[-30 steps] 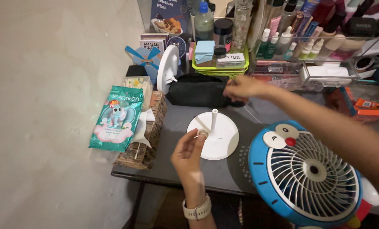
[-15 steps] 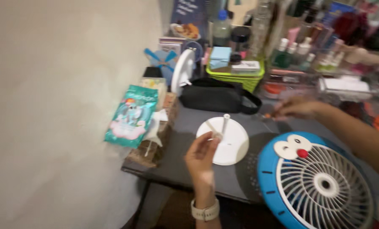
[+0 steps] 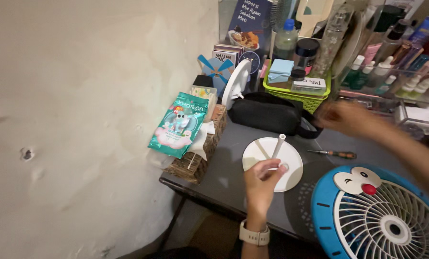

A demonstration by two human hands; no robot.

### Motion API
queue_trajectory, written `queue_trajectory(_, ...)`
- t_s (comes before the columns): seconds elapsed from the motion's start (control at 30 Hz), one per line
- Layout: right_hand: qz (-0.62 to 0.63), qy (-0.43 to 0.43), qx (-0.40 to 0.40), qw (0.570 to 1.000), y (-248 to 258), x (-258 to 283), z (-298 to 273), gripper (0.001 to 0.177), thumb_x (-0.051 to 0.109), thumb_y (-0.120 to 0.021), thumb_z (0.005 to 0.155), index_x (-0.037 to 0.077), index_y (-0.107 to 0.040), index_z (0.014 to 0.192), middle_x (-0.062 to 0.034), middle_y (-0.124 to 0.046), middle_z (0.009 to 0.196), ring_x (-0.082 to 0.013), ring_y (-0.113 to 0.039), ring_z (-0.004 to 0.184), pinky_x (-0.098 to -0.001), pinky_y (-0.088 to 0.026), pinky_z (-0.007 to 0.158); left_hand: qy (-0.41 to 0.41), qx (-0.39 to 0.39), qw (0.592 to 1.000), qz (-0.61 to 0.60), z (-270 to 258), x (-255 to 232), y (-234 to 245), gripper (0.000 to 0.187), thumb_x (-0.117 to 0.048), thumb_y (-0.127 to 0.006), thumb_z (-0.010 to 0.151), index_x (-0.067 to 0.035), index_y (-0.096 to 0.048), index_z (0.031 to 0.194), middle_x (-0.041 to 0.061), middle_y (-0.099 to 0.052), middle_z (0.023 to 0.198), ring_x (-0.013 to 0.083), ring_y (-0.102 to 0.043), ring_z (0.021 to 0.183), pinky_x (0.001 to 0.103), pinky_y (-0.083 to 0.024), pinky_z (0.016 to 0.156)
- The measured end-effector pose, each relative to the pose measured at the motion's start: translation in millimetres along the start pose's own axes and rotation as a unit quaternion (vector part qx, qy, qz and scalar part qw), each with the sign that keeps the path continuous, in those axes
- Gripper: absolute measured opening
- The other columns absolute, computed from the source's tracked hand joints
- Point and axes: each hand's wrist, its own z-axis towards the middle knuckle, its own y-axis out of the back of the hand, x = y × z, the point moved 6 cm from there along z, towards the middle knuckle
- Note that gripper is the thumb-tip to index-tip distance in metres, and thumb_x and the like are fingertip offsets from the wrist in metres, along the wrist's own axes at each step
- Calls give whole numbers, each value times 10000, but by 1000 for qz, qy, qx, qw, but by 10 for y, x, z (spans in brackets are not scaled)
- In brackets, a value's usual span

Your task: The person disassembles a small Doraemon-themed desk fan using a screwdriver, removes the front grille and central hub, wipes components with a tissue, and reassembles the fan. The person also briefly moves a vanity mirror aside to access the workspace.

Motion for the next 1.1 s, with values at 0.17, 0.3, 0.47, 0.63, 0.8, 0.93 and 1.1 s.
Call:
queue_trajectory(0.17, 135, 293, -101, 941, 57, 2319, -19, 383, 198, -787, 840, 135, -695, 1207, -109, -724, 887, -223, -662, 763, -378, -544, 664, -47, 18, 998, 32, -23, 65, 2, 272, -132, -839, 822, 49, -759, 1008, 108, -787, 928, 142, -746, 831, 259, -584, 765)
queue_trajectory(0.3, 46, 338, -92, 936, -341, 2957, 246, 470, 153, -776, 790, 181, -673, 1247, -130, -742, 930, -355, -706, 843, -484, -544, 714, -14, 24, 994, 103, 20, 153, 106, 258, -115, -835, 819, 33, -754, 1014, 88, -786, 923, 134, -753, 819, 251, -578, 774)
queue_trajectory(0.47, 66, 331, -102, 936, -747, 2955, 563, 186, 132, -720, 905, 145, -762, 1085, -148, -729, 848, -345, -716, 811, -452, -562, 746, -3, -18, 994, 109, 99, 266, 209, 233, -89, -838, 800, 52, -742, 959, 99, -786, 880, 154, -732, 752, 283, -567, 674)
queue_trajectory(0.63, 227, 358, -222, 878, -440, 2896, 558, 166, 94, -702, 887, 60, -753, 1042, -161, -737, 861, -300, -741, 767, -375, -581, 719, -35, -27, 995, 94, 67, 173, 254, 235, -106, -826, 813, 47, -757, 977, 113, -800, 874, 147, -750, 756, 275, -586, 695)
queue_trajectory(0.8, 229, 313, -235, 891, -57, 3044, 490, 182, 110, -691, 900, 61, -760, 1061, -156, -763, 885, -233, -752, 766, -331, -577, 710, -20, -26, 995, 96, 75, 172, 235, 254, -100, -827, 797, 51, -751, 986, 123, -802, 888, 153, -760, 769, 278, -593, 708)
queue_trajectory(0.93, 275, 298, -304, 862, 511, 3036, 298, 194, 120, -663, 900, 75, -778, 1050, -99, -797, 953, -164, -748, 815, -294, -578, 699, -43, -24, 997, 64, 111, 226, 259, 248, -68, -831, 782, 62, -755, 979, 129, -802, 893, 165, -768, 790, 278, -600, 731)
queue_trajectory(1.1, 583, 170, -178, 774, 1233, 2388, -87, 438, 291, -421, 989, 77, -803, 965, -53, -798, 916, -127, -702, 765, -252, -501, 645, -101, -20, 977, 189, 91, 190, 267, 218, -102, -810, 789, 0, -784, 981, 100, -801, 875, 169, -774, 765, 276, -607, 703)
